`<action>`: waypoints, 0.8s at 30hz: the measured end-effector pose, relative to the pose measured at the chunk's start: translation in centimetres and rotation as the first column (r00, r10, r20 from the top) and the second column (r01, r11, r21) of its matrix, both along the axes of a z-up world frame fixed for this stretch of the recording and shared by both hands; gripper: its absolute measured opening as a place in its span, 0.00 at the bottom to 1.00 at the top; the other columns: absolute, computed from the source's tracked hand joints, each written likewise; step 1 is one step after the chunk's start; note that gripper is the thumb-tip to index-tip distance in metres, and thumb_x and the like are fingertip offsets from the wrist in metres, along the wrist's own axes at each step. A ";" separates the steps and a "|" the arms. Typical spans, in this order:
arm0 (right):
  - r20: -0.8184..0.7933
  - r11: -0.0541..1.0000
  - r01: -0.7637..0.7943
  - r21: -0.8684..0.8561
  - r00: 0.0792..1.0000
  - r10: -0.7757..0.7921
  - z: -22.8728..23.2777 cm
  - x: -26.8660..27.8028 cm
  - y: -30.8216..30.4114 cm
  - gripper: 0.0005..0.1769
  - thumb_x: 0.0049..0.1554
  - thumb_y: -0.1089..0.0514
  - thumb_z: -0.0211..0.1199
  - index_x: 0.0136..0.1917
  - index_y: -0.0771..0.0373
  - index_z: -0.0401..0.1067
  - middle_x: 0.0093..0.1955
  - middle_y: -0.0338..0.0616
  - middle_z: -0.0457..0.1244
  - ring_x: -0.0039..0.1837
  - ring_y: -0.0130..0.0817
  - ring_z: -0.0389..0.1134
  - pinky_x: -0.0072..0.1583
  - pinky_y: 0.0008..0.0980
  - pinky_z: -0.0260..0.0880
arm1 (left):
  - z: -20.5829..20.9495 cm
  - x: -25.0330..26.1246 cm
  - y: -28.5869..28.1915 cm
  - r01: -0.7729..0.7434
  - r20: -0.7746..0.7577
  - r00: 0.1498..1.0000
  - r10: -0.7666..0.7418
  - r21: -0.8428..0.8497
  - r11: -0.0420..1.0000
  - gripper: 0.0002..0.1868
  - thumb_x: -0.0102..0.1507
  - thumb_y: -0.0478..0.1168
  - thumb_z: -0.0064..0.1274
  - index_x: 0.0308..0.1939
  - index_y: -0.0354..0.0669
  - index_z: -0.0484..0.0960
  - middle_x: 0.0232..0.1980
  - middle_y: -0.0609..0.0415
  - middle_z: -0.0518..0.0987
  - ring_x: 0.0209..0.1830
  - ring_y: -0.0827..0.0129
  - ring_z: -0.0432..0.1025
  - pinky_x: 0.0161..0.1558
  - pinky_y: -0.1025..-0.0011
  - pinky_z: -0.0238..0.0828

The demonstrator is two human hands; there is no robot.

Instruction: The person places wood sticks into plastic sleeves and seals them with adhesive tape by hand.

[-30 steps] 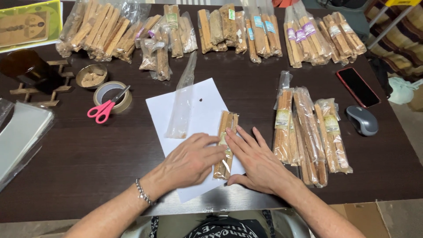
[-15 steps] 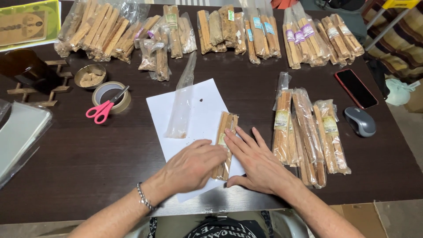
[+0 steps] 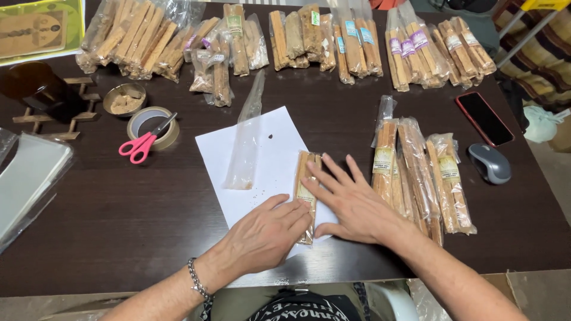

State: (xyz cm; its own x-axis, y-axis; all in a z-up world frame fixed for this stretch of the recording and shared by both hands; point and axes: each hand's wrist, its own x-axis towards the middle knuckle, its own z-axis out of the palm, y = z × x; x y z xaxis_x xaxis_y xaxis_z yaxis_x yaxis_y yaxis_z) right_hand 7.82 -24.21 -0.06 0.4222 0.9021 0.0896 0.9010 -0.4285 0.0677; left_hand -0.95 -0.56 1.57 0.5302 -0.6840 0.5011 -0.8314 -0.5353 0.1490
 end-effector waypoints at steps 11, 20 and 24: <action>-0.298 0.986 0.151 0.068 0.946 -0.124 0.2 -2.9 -0.7 0.61 0.48 0.15 0.51 0.78 0.60 0.55 0.80 0.47 0.51 0.83 0.51 0.42 0.80 0.62 0.29 | -3.7 2.9 1.7 -0.133 -0.054 0.989 0.137 0.065 0.989 0.21 0.64 0.33 0.40 0.60 0.40 0.76 0.59 0.45 0.77 0.64 0.53 0.69 0.67 0.53 0.61; -0.384 0.984 0.132 0.116 0.920 -0.079 0.9 -2.9 -0.5 0.52 0.50 0.21 0.53 0.78 0.53 0.60 0.77 0.47 0.54 0.82 0.53 0.46 0.79 0.64 0.33 | -2.0 2.8 1.5 -0.117 -0.213 0.969 0.125 0.047 0.992 0.19 0.65 0.34 0.38 0.54 0.41 0.84 0.57 0.47 0.80 0.68 0.55 0.68 0.68 0.56 0.59; -0.481 0.984 0.121 0.128 0.875 -0.045 2.4 -2.8 -0.5 0.46 0.51 0.25 0.55 0.75 0.49 0.65 0.78 0.50 0.55 0.82 0.57 0.46 0.78 0.65 0.34 | -1.1 2.6 1.7 -0.109 -0.324 0.942 0.083 -0.062 0.992 0.20 0.62 0.33 0.39 0.51 0.43 0.86 0.61 0.46 0.80 0.71 0.50 0.66 0.69 0.52 0.58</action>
